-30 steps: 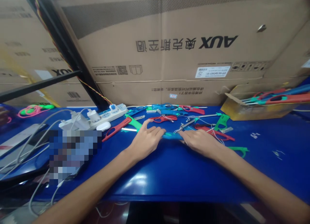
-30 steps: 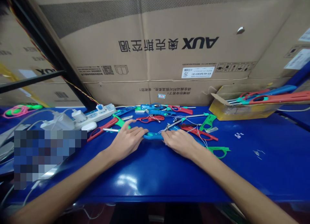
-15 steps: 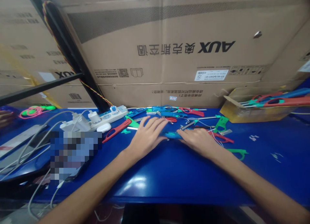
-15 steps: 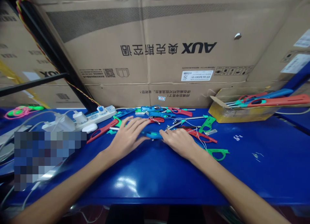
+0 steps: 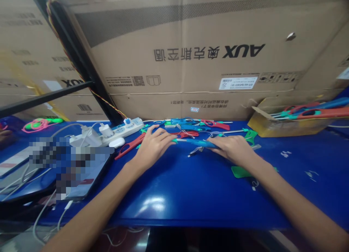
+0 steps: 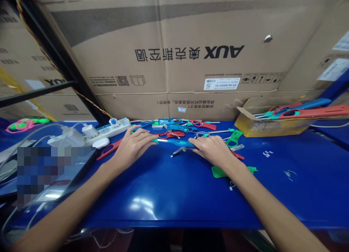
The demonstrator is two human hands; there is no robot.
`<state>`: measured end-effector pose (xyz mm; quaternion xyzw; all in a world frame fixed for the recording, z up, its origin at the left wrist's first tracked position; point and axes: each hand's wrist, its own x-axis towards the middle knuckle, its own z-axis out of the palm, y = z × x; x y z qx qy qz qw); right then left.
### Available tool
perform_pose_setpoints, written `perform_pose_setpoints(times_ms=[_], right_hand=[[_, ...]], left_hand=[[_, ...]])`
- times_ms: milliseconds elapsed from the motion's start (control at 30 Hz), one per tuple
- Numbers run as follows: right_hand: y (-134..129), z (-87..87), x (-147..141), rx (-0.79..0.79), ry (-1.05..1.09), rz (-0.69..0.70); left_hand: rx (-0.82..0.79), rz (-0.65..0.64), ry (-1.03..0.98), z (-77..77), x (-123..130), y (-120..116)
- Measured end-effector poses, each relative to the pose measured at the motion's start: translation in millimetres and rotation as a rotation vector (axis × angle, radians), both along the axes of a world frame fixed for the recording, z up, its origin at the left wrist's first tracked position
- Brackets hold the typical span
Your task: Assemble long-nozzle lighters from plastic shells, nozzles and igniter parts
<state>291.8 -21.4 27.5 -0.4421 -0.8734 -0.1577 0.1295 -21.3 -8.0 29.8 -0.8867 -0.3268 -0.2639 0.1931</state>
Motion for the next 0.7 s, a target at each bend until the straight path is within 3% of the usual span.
perform_pose_setpoints(times_ms=[300,600,700], right_hand=[[-9.1,-0.2,-16.0,-0.013,-0.05,0.134],[-10.8,-2.6,-15.1,0.062,-0.099,0.152],[-11.7,-1.8,-14.4,0.014,-0.059,0.167]], left_hand=[[-0.024,-0.131,0.099,-12.9,15.9,-8.1],[-0.23,-0.149,0.131,-10.4,16.5,-11.5],[-0.238,-0.151,0.121,-11.7,18.2,-11.8]])
